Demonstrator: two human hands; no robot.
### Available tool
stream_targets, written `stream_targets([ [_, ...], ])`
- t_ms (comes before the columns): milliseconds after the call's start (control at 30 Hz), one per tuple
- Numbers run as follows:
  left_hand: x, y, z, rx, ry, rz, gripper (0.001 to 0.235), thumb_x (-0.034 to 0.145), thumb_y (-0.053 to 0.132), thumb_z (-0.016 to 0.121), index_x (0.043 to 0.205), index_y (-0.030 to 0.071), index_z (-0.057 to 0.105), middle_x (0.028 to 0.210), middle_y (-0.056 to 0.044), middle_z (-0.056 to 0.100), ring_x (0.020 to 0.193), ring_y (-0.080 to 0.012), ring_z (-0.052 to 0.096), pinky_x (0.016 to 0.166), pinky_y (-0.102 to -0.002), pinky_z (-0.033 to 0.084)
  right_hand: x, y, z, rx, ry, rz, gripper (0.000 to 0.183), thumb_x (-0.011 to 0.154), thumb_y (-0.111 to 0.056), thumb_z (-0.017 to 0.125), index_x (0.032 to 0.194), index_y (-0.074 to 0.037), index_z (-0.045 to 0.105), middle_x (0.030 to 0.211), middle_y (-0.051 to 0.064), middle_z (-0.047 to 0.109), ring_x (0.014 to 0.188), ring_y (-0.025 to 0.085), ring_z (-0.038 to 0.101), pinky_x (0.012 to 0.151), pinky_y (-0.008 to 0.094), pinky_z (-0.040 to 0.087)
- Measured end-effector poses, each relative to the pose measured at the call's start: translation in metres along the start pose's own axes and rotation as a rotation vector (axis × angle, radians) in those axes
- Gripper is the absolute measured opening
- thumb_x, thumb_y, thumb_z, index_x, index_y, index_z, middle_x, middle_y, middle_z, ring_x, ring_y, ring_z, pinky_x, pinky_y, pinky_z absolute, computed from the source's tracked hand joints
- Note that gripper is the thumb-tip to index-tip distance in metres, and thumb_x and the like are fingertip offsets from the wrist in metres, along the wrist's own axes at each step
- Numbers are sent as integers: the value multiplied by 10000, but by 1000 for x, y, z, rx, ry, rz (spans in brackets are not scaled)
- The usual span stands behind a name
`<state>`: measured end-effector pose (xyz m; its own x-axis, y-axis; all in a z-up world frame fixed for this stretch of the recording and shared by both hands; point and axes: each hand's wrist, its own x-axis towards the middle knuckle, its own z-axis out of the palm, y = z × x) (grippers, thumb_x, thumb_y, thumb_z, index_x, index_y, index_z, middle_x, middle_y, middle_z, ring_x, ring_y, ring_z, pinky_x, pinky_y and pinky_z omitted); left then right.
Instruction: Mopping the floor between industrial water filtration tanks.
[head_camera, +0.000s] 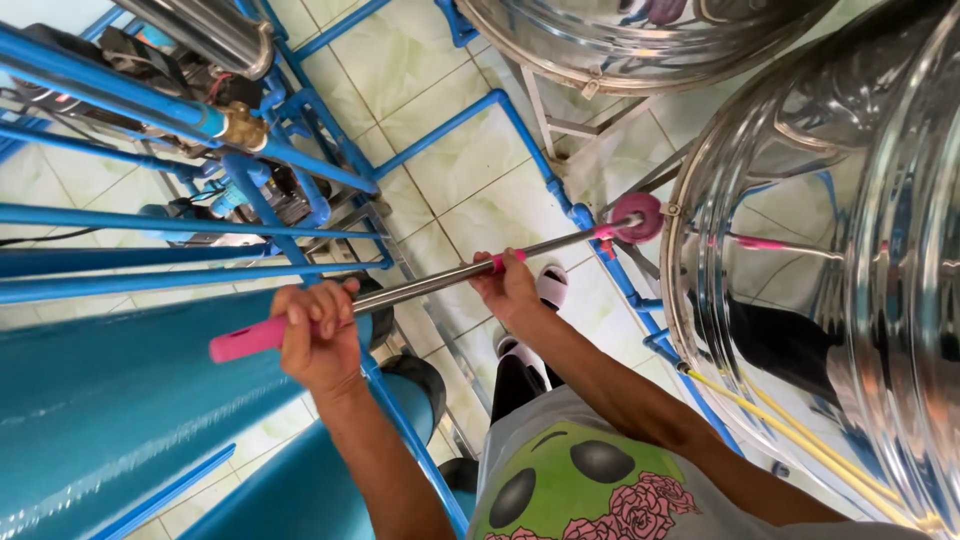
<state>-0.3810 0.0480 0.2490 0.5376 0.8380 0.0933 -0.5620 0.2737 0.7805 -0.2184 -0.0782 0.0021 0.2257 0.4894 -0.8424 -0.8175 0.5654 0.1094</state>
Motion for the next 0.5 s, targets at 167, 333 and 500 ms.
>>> stream_targets([
  [167,-33,63,31,137,-82,101,252,1036,257,654,912,115,487,629,-11,395,689,-193,445,934,-459,484,-37,44,7,-79,-89,29,289,1101,-307,446,961,-60,498,886,164,639,892,321,688,969,651,551],
  [333,-75,102,36,294,-73,218,224,1028,261,690,964,80,574,611,-14,461,644,-194,481,895,-438,474,-91,75,33,-211,-145,147,279,1084,-319,426,961,-80,501,914,166,660,918,345,694,954,589,582],
  [500,-93,37,18,435,28,167,157,965,162,698,1065,59,635,903,-78,620,867,-222,614,1000,-455,507,-15,72,-9,-425,-107,80,246,1069,-260,451,1007,-28,501,969,190,674,942,399,689,929,556,593],
])
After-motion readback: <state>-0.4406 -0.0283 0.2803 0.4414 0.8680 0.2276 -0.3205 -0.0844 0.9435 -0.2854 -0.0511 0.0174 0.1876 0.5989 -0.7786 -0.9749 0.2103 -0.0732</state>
